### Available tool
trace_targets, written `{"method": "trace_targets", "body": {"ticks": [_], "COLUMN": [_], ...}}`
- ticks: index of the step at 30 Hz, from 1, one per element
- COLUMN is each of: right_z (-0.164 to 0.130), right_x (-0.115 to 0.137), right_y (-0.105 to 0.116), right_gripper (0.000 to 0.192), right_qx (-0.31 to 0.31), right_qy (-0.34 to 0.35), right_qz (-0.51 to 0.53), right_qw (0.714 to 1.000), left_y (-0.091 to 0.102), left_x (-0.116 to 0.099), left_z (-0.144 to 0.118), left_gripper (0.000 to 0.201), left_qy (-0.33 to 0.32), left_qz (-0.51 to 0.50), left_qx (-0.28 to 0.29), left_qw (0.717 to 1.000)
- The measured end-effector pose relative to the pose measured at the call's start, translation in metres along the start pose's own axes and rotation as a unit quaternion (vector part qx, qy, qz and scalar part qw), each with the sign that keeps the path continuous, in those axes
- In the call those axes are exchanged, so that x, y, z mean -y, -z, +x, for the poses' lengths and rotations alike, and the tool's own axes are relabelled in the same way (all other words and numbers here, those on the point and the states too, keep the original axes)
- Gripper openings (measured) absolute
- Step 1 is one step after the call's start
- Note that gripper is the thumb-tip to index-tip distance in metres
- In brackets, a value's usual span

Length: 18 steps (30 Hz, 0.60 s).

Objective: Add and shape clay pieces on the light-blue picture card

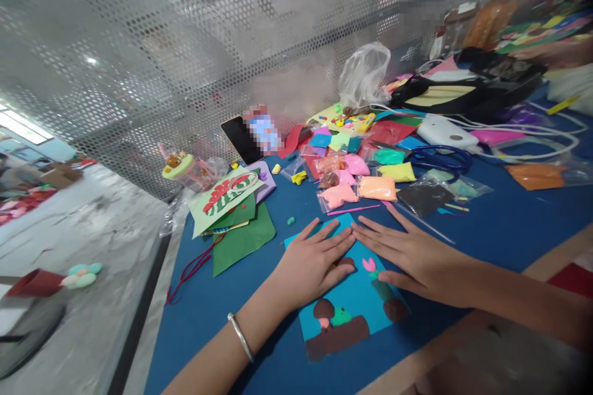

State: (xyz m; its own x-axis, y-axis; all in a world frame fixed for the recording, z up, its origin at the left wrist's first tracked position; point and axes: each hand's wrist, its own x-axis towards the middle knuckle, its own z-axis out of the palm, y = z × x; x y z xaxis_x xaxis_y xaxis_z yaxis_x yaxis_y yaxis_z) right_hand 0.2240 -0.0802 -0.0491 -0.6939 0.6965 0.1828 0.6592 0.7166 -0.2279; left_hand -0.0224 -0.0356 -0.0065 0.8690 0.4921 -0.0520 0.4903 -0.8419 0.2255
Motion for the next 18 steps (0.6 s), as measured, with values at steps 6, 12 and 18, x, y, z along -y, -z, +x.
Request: {"method": "trace_targets", "body": {"ticks": [6,12,18], "right_z": [0.003,0.025,0.041], "right_x": [-0.001,-0.019,-0.027], "right_y": [0.011,0.007,0.002], "right_gripper": [0.056,0.034,0.017], "right_qx": [0.022,-0.114,-0.131], "right_qy": [-0.062,-0.085,-0.052], "right_qz": [0.102,0.106,0.102], "right_qw": [0.993,0.984,0.985], "left_y": [-0.001,-0.007,-0.016], "left_x": [0.008,0.005,0.001], "left_z": [0.004,0.029,0.035], "left_gripper": [0.045,0.027,0.021], "left_qy": [0.086,0.149,0.170], "left_qz": [-0.152,-0.125,-0.120], "left_qx": [-0.139,-0.220,-0.222], "left_qw": [0.975,0.956,0.953]}}
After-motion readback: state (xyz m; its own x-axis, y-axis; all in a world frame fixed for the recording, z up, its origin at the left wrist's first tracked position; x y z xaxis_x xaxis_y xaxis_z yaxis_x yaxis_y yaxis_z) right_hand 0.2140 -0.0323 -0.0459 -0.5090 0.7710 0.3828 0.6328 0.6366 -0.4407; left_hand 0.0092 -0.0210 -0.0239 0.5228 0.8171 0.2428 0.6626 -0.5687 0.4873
